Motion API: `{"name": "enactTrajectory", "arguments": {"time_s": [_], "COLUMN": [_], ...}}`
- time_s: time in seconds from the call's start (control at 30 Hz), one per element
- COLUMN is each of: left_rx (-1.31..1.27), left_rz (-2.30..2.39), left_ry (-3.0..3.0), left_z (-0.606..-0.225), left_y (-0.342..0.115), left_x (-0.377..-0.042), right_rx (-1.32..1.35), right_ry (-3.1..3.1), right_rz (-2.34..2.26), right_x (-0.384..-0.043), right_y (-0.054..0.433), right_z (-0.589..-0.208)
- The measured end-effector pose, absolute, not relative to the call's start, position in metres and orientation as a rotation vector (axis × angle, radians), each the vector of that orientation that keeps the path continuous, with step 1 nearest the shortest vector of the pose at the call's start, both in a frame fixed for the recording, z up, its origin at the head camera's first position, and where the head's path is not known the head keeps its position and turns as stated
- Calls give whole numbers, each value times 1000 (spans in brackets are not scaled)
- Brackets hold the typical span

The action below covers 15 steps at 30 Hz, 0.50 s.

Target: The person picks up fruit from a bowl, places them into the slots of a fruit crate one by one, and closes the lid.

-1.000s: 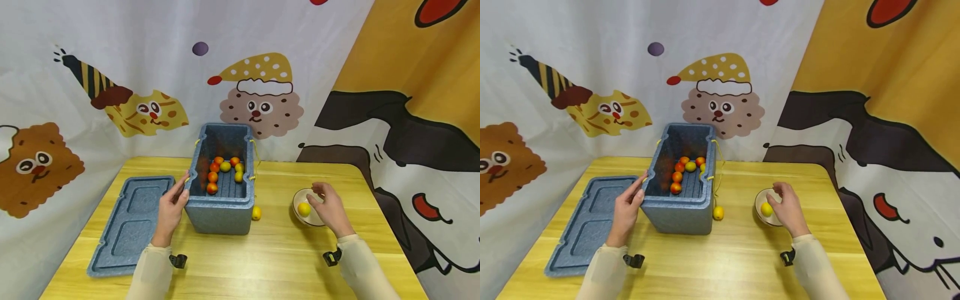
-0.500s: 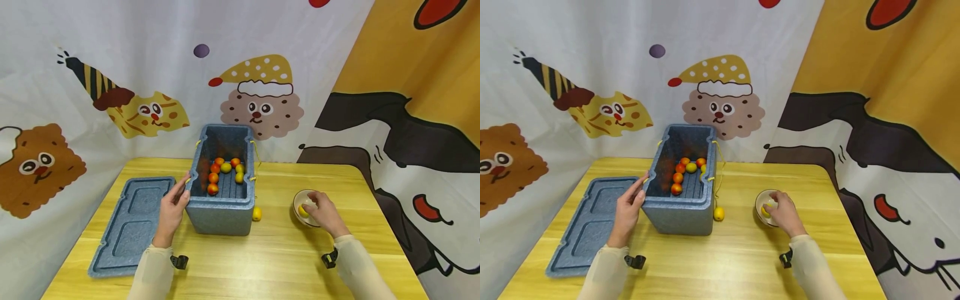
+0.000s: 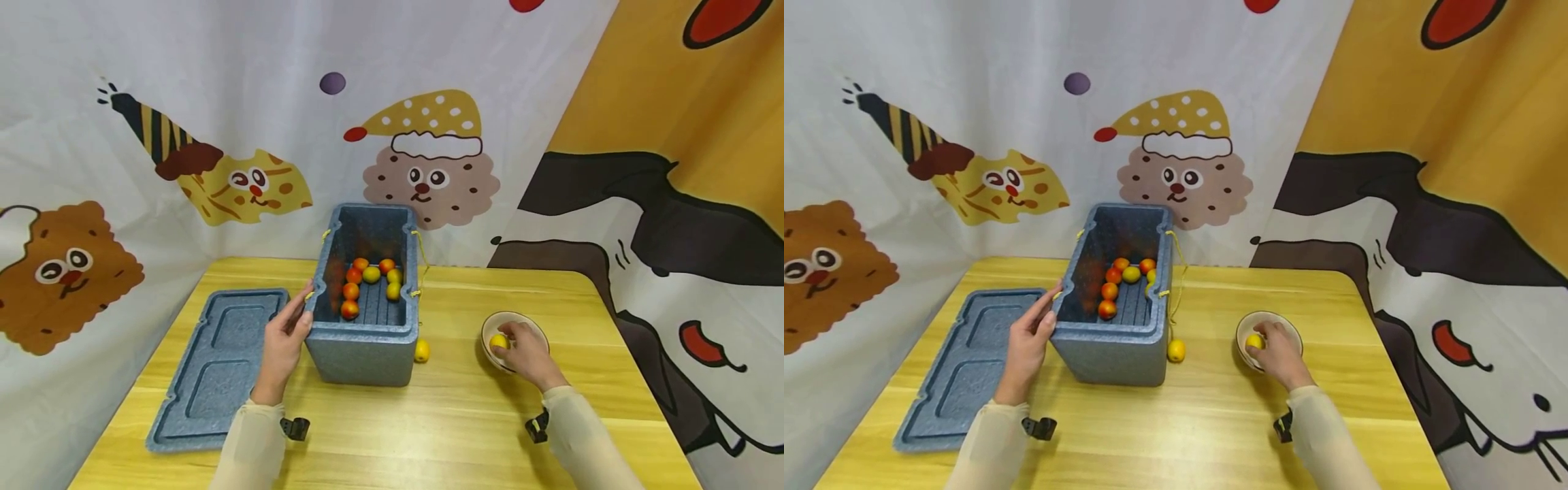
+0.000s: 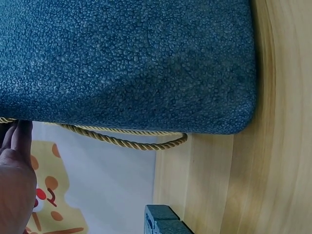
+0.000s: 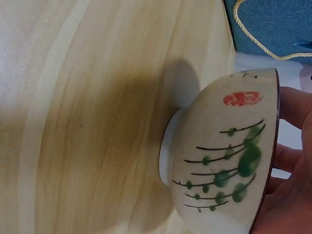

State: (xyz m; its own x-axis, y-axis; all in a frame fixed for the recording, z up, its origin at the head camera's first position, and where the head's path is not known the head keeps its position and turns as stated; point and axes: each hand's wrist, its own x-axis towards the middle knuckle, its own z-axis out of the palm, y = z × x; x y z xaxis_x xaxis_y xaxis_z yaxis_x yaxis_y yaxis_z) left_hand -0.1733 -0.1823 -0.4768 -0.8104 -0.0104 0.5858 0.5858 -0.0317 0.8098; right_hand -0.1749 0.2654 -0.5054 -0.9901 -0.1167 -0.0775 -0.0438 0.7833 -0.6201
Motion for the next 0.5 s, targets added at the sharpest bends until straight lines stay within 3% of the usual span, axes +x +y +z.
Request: {"name": "enactTrajectory", "arguments": {"time_s": [0.5], "left_rx": [-631], "left_rz": [-1899], "left_ry": [-1783], "left_z": [-479], "left_y": [-181], "left_x": [-174], "right_rx": [-227], "right_ry": [2943], "right_rz": [-850], "right_x": [-182], "right_y": [259], "right_z": [-517]}}
